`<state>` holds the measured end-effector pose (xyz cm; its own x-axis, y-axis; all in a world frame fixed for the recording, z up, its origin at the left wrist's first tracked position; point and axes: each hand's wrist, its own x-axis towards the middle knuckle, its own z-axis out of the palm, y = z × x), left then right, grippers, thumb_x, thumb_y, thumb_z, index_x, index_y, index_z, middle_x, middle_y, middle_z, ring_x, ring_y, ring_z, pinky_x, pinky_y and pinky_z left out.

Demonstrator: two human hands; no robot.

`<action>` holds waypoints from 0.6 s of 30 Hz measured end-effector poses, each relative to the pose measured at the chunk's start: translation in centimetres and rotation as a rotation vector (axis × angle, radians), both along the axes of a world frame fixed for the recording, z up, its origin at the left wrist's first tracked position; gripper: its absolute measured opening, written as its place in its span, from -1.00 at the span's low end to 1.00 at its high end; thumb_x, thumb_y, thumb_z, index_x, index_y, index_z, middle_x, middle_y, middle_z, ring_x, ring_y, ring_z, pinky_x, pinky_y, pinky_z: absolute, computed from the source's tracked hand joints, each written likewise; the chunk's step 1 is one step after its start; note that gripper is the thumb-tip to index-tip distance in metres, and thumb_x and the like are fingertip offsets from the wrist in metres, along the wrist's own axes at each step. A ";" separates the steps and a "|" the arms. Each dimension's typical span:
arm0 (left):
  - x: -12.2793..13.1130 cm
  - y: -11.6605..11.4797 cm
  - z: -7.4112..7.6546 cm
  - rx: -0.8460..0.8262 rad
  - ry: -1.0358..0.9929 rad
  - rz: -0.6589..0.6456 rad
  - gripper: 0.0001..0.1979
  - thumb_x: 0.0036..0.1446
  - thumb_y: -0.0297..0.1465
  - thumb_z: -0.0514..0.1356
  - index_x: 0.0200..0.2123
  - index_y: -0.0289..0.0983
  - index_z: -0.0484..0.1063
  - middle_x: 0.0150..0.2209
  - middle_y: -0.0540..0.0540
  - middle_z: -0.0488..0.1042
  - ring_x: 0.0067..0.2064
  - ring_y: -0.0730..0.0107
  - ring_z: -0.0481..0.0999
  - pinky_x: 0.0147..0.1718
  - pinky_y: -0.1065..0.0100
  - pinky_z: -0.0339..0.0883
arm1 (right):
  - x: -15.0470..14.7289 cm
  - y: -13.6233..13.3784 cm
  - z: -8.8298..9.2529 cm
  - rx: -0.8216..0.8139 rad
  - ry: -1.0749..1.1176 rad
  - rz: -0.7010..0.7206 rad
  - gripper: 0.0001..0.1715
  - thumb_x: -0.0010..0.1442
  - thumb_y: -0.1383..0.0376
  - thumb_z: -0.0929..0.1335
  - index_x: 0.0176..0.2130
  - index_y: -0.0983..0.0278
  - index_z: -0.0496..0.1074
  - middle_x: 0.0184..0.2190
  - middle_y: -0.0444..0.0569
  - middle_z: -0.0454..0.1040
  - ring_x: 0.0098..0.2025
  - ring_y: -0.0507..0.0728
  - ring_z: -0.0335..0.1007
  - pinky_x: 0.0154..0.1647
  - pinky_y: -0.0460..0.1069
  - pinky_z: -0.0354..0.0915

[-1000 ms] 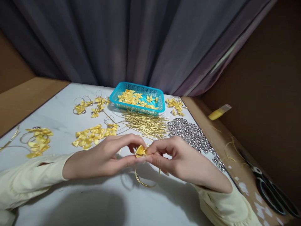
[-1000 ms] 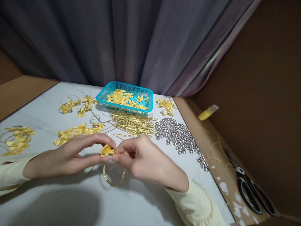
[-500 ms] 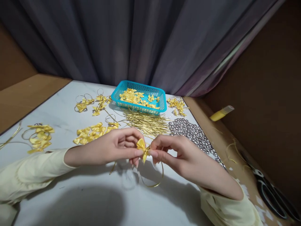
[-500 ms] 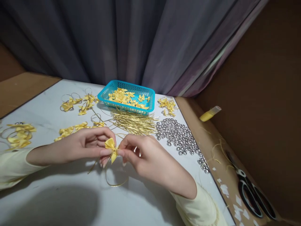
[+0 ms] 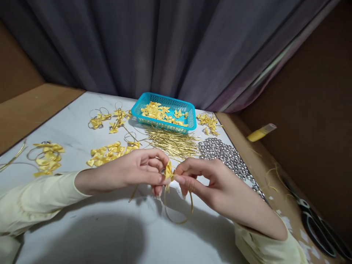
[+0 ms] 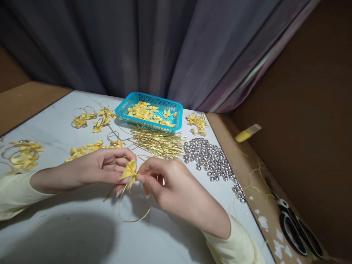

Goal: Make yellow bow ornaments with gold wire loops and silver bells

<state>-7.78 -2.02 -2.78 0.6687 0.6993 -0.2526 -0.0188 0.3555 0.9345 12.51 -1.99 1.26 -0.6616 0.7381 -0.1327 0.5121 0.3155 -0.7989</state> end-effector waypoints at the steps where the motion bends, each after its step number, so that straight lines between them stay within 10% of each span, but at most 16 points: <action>1: 0.0 0.0 -0.1 -0.007 -0.004 -0.001 -0.84 0.12 -0.46 0.18 -0.22 -0.28 0.24 -0.44 0.05 0.45 -0.41 0.55 0.47 -0.39 0.53 0.30 | 0.0 0.0 0.0 0.002 -0.001 -0.006 -0.84 0.20 0.42 0.26 -0.35 0.33 0.43 -0.53 -0.14 0.46 -0.48 -0.03 0.35 -0.45 -0.15 0.20; 18: -0.4 0.0 0.0 -0.091 -0.015 -0.031 -0.79 0.08 -0.51 0.18 -0.18 -0.26 0.28 -0.39 0.04 0.41 -0.40 0.53 0.43 -0.38 0.52 0.29 | 0.1 0.0 -0.4 -0.113 0.030 -0.019 -0.92 0.20 0.37 0.25 -0.22 0.29 0.24 -0.58 -0.20 0.36 -0.55 -0.03 0.23 -0.51 -0.14 0.16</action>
